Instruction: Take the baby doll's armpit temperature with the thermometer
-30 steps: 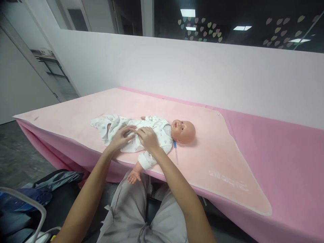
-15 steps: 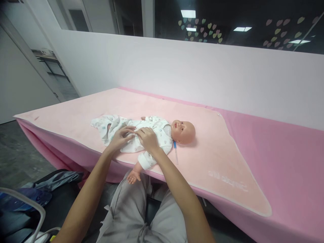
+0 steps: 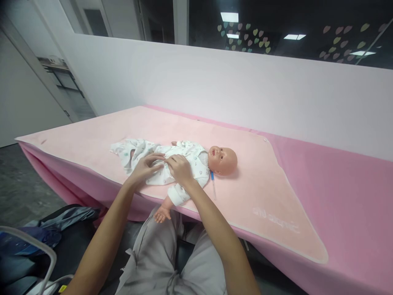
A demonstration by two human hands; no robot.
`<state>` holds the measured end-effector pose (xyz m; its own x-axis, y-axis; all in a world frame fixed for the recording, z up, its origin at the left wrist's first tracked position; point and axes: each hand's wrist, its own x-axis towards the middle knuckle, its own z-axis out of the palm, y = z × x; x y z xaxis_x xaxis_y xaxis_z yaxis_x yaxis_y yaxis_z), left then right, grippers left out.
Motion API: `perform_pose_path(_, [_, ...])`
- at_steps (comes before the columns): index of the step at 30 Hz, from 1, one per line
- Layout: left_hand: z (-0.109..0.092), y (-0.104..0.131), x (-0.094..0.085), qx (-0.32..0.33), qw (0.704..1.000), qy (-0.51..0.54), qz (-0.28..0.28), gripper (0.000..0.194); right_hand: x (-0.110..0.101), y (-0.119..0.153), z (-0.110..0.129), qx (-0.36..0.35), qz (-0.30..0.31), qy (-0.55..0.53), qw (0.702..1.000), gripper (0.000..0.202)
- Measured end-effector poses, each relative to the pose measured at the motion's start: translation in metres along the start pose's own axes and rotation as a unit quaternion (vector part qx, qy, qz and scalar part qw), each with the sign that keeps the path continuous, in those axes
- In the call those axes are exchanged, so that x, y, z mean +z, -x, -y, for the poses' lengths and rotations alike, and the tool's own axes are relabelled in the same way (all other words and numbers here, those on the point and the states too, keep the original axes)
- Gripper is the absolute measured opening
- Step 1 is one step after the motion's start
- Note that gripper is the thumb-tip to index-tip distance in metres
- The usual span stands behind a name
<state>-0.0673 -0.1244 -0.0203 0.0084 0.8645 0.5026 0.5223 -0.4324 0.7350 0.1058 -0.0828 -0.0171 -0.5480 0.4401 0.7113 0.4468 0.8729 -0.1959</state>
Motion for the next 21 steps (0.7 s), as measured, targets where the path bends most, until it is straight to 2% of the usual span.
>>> perform_pose_path(4, [-0.0019,-0.0002,0.0018,0.004,0.999,-0.036,-0.010,0.024,0.0008,0.0000,-0.0003,0.001,0.002,-0.001,1.000,0.019])
perform_pose_path(10, [-0.0013,0.0004,0.0024,0.027,0.999,-0.027,-0.011,0.024,0.0005,-0.0006,0.0001,0.005,0.016,0.010,1.000,0.018])
perform_pose_path(21, [0.0038,-0.0013,0.0075,0.018,0.997,-0.078,-0.016,0.020,-0.0002,-0.0013,0.0009,0.008,0.025,0.014,1.000,0.018])
